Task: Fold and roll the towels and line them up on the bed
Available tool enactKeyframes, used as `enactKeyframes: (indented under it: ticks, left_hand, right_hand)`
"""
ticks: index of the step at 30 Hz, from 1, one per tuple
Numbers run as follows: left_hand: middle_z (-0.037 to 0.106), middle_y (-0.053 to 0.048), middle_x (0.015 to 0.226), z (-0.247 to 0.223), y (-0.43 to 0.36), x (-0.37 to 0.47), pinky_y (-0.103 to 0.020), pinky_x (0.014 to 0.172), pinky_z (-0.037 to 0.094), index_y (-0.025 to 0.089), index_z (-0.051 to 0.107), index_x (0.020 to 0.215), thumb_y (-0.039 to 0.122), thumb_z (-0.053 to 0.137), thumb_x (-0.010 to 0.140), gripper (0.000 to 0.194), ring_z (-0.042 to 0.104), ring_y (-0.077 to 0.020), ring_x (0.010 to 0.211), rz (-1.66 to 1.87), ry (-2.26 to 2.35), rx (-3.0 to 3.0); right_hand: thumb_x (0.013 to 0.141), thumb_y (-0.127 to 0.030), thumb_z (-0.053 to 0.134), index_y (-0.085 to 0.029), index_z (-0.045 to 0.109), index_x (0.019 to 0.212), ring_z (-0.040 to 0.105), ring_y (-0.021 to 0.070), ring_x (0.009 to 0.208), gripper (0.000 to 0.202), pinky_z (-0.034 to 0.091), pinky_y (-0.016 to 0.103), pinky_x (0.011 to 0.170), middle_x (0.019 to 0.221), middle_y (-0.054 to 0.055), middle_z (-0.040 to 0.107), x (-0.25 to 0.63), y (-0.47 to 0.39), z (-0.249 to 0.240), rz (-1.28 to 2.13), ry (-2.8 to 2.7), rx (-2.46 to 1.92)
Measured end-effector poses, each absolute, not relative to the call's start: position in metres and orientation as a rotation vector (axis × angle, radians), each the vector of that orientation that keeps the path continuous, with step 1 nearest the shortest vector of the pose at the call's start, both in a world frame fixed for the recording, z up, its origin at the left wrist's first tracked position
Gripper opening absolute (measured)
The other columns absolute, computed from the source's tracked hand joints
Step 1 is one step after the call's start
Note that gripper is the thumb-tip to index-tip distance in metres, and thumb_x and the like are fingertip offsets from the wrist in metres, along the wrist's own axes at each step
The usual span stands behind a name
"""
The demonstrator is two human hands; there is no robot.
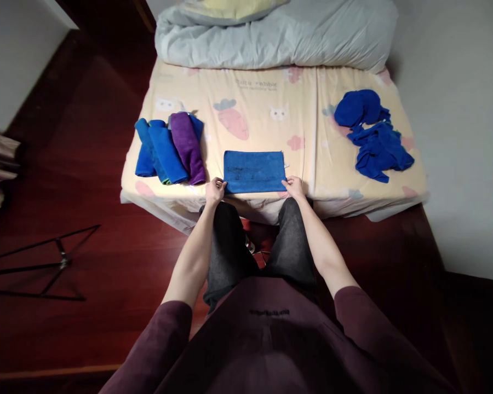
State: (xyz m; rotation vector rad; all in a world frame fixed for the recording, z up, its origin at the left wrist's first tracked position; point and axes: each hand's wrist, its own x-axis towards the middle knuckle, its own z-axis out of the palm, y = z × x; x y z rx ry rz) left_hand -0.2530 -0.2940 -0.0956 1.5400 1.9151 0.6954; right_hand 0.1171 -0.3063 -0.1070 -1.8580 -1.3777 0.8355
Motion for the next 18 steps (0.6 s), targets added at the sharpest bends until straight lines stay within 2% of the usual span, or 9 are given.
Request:
enactKeyframes:
  ticks: [4,8,10,14,18]
  left_hand:
    - [0.073,-0.013,0.101,-0.095,-0.296,-0.259,-0.038,0.093,0.055,0.016,0.069,0.108,0.028,0.065,0.087,0.024,0.069,-0.0248,0.091,0.795,1.856,1.677]
    - [0.071,-0.014,0.119,-0.095,-0.299,-0.263,-0.043,0.104,0.053,0.018,0.072,0.108,0.022,0.063,0.085,0.025,0.064,-0.0290,0.114,0.842,1.729,1.911]
    - [0.072,-0.013,0.122,-0.096,-0.299,-0.264,-0.045,0.108,0.053,0.020,0.074,0.105,0.020,0.060,0.086,0.024,0.062,-0.0294,0.122,0.805,1.617,1.981]
    - [0.074,-0.012,0.127,-0.101,-0.297,-0.264,-0.047,0.116,0.048,0.020,0.078,0.102,0.017,0.056,0.088,0.026,0.062,-0.0280,0.126,0.759,1.509,2.038]
    - [0.075,-0.012,0.130,-0.106,-0.296,-0.264,-0.049,0.120,0.044,0.018,0.078,0.115,0.025,0.058,0.091,0.032,0.062,-0.0297,0.130,0.710,1.551,2.024]
  right_hand:
    - [0.083,-0.028,0.073,-0.020,0.070,0.086,0.074,0.0230,0.080,0.009,0.057,0.032,0.079,0.083,0.006,0.077,0.115,-0.309,-0.102,0.780,-1.394,-1.823]
    - [0.080,-0.016,0.071,-0.019,0.072,0.103,0.071,0.0214,0.085,0.023,0.059,0.035,0.083,0.108,0.009,0.075,0.114,-0.311,-0.098,0.638,-1.498,-1.744]
    - [0.079,-0.012,0.069,-0.020,0.074,0.102,0.069,0.0228,0.091,0.024,0.059,0.037,0.088,0.112,0.010,0.074,0.113,-0.312,-0.098,0.581,-1.588,-1.689]
    - [0.080,-0.006,0.062,-0.021,0.076,0.094,0.068,0.0268,0.103,0.025,0.057,0.042,0.098,0.106,0.009,0.075,0.113,-0.312,-0.099,0.558,-1.721,-1.615]
    - [0.085,-0.007,0.060,-0.021,0.077,0.092,0.068,0.0281,0.113,0.023,0.052,0.046,0.109,0.110,0.010,0.078,0.112,-0.312,-0.101,0.536,-1.759,-1.656]
